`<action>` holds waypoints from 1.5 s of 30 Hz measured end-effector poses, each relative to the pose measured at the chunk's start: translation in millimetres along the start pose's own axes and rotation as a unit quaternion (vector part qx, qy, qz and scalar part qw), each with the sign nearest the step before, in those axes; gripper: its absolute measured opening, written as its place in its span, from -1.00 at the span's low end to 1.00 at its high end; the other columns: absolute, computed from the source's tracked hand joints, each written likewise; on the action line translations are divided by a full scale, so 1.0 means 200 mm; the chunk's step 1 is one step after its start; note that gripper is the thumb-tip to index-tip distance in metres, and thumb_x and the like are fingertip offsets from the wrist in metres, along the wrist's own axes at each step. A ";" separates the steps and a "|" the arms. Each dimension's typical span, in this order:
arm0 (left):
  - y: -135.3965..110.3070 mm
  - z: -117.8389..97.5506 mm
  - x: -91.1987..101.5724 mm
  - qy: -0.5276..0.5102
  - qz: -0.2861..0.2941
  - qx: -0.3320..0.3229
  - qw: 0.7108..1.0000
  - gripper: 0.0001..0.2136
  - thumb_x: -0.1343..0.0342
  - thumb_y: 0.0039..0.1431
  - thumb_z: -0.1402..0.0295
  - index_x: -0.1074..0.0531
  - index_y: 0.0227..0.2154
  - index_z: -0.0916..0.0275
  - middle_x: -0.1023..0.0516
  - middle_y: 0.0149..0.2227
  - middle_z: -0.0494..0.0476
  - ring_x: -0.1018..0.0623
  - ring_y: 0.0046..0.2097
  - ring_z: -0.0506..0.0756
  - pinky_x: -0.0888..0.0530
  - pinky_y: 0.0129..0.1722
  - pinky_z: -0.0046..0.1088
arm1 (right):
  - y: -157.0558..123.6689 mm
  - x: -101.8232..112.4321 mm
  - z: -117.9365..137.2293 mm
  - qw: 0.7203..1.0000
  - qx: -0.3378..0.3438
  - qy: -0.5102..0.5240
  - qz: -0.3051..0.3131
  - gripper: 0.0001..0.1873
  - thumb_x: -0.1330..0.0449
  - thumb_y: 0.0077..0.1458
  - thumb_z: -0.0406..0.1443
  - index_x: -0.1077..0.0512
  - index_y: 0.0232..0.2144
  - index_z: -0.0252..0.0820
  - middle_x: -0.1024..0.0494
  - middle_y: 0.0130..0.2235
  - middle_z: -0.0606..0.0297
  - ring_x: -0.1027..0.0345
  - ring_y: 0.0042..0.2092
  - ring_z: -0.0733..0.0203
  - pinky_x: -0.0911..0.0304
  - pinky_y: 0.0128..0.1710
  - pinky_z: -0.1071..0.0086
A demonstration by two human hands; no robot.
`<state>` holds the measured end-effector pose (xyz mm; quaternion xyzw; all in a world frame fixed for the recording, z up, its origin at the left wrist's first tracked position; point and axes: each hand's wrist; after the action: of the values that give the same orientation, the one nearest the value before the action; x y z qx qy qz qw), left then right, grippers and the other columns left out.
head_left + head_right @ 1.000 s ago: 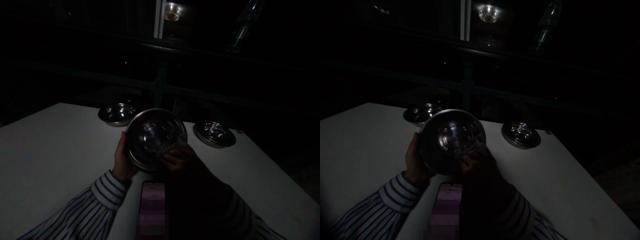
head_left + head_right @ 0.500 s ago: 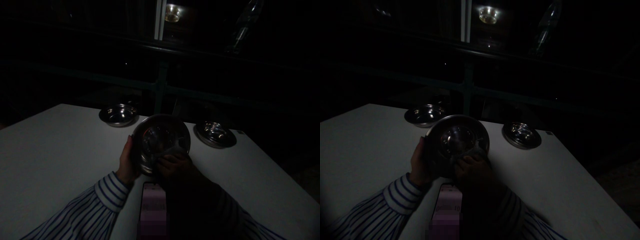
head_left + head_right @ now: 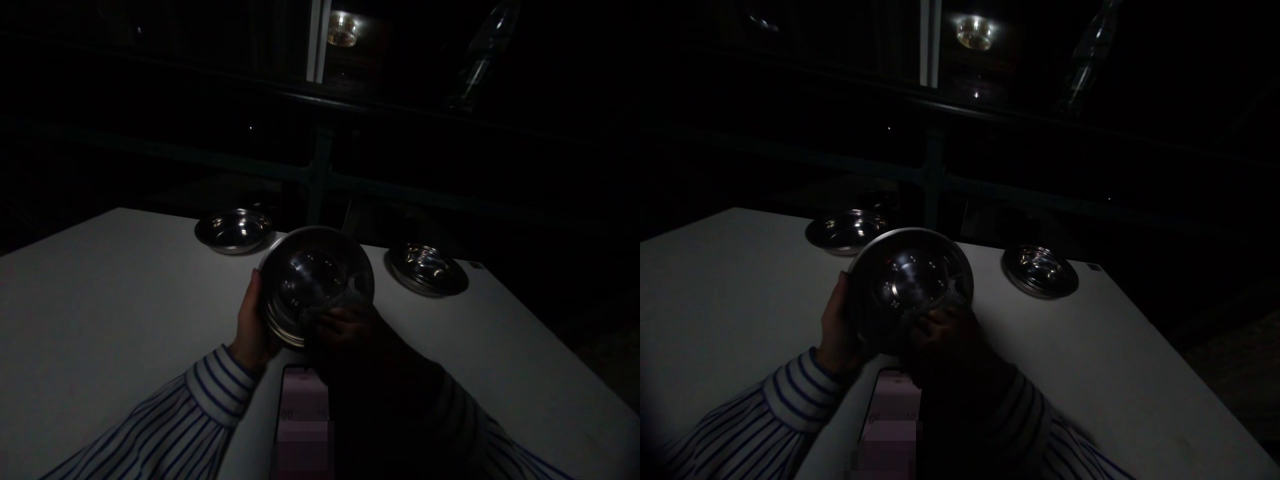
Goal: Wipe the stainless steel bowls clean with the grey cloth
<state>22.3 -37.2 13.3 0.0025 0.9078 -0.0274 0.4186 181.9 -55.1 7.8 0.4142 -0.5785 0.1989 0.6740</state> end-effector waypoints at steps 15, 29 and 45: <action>0.03 -0.05 0.03 0.054 -0.001 -0.066 0.996 -0.63 0.01 0.11 0.07 -0.51 -0.19 0.19 -0.60 -0.18 0.08 -0.42 0.07 0.24 -0.37 0.05 -0.21 | -0.05 0.15 -0.05 0.992 -0.037 -0.123 -0.003 -0.80 -0.14 0.08 -0.38 -0.49 -0.23 -0.26 -0.55 -0.12 0.25 -0.33 -0.04 0.15 -0.11 0.03 0.24; 0.02 -0.03 0.02 0.031 -0.002 -0.005 1.000 -0.61 0.01 0.08 0.05 -0.52 -0.25 0.24 -0.61 -0.24 0.15 -0.45 0.03 0.26 -0.37 0.05 -0.19 | 0.04 -0.08 0.06 0.999 0.031 0.017 0.001 -0.46 -0.03 0.16 -0.20 -0.13 0.15 -0.30 -0.32 0.13 0.14 -0.14 0.13 0.10 -0.11 0.04 0.18; 0.01 -0.03 0.02 0.046 -0.001 0.018 0.999 -0.60 0.01 0.08 0.05 -0.52 -0.26 0.25 -0.61 -0.24 0.16 -0.45 0.04 0.26 -0.35 0.05 -0.17 | 0.00 0.04 -0.01 0.996 -0.047 -0.029 0.068 -0.79 -0.10 0.11 -0.24 -0.45 -0.27 -0.23 -0.53 -0.16 0.20 -0.34 -0.13 0.11 -0.12 -0.06 0.16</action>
<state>14.9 -34.2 14.0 0.0104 0.9255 -0.0439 0.3759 185.3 -54.5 15.0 0.3472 -0.6332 0.2054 0.6606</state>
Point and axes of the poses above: each hand's wrist, its own y-axis towards the middle knuckle, its own x-axis out of the back of the hand, z = x × y
